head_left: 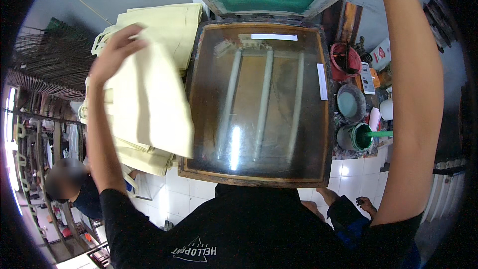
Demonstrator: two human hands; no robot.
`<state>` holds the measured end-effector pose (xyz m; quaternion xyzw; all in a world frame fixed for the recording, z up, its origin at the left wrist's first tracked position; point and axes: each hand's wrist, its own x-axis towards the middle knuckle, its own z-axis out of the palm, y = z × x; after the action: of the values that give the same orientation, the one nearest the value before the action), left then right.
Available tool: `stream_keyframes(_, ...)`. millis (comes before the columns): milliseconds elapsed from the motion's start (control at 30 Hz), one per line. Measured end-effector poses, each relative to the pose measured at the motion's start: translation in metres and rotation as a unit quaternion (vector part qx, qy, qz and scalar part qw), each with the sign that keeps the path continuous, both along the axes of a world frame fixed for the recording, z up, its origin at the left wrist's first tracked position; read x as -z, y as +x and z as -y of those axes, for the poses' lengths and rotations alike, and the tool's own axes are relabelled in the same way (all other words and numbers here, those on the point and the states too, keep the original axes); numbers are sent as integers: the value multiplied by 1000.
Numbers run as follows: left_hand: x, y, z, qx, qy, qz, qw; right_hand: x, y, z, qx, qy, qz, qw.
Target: The person performs screen printing by placing a bag on the printing bed, lowering the screen, applying green ink with a squeegee, lifting the screen, and moving the printed bag to a stack.
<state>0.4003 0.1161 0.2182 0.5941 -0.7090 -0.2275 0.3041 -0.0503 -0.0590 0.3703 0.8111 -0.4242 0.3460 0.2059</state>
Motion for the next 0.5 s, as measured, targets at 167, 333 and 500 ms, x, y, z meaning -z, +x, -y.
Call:
stream_keyframes(167, 168, -191, 102, 158, -21, -12, 987, -1, -2, 2, -2, 18, 1, 1000)
stream_keyframes(333, 263, -308, 122, 135, -147, 20, 980, -1, -6, 5, -15, -7, 2, 1000)
stream_keyframes(500, 277, -319, 145, 167, -210, 50, 962, -3, -6, 10, -6, 23, -3, 1000)
